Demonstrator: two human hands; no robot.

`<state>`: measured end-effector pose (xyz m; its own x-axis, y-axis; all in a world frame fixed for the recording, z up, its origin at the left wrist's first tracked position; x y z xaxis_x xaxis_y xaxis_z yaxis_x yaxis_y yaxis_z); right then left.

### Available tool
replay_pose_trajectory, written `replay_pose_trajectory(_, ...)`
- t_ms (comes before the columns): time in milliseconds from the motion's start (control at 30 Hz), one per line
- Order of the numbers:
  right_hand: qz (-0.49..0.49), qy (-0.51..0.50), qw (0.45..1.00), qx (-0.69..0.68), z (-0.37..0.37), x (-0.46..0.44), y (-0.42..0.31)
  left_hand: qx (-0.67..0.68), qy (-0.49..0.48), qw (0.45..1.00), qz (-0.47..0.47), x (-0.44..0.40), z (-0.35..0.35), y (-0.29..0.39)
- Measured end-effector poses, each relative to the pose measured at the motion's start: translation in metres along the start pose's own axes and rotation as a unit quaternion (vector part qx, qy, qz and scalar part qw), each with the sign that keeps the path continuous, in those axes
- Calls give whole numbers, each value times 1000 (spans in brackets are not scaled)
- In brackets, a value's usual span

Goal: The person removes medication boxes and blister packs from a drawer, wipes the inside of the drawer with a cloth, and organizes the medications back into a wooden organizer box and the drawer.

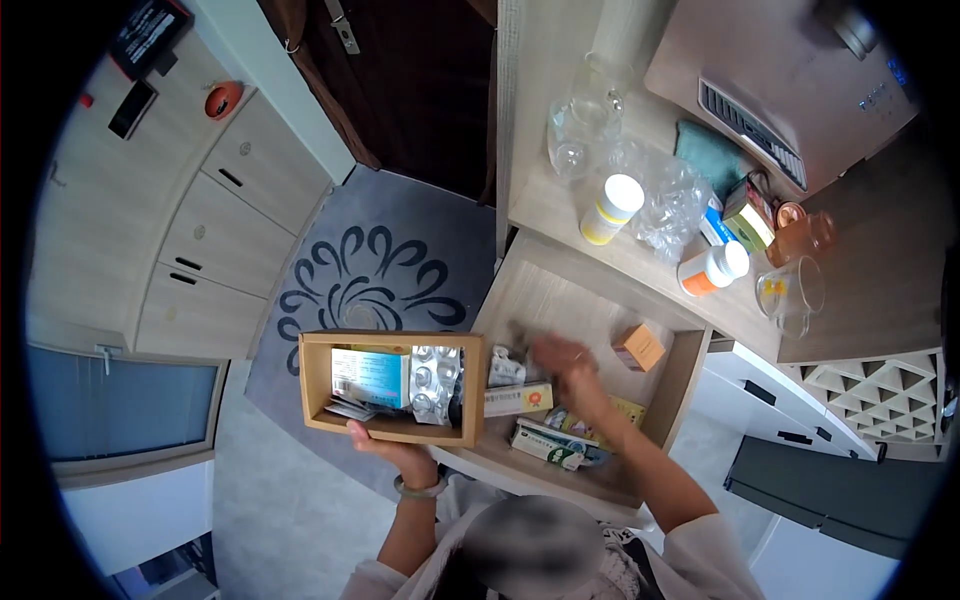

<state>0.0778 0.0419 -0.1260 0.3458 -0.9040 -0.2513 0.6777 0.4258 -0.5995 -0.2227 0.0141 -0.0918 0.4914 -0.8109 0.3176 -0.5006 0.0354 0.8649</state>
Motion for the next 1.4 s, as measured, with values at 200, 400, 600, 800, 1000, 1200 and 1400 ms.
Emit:
replay_pose_trajectory(200,9,27,989,-146,9,6,-11,35,20,999,2,0,1,0)
replay_pose_trajectory(400,-111,148,964,190,30,-18,25,26,2,1000,0,-1,-1,2)
replay_pose_trajectory(600,7,94,993,-73,3,-5,-2,59,-23,998,19,-2,-3,-5)
replay_pose_trajectory(800,-271,199,914,226,32,-6,66,31,-7,999,11,-2,4,-7)
replay_pose_trajectory(1000,-127,158,968,147,-11,-76,50,24,-25,999,-12,1,-3,1)
replay_pose_trajectory(1200,1,-12,997,-79,-42,-39,0,26,-20,999,2,-2,-5,1)
replay_pose_trajectory(1400,-90,61,955,-276,-2,-13,5,12,1,1000,-26,-5,1,2)
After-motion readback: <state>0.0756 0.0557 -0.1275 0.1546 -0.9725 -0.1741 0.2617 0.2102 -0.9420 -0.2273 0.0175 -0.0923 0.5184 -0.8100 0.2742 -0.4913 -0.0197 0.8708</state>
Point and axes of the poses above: each hand's wrist, its own x-axis away from the middle knuckle, its own z-axis out of the back of the hand, y = z × x, the point moved 10 cm from there along -x, towards the middle knuckle, and after that the axes turned 10 degrees about z, right-handed, at the moved point
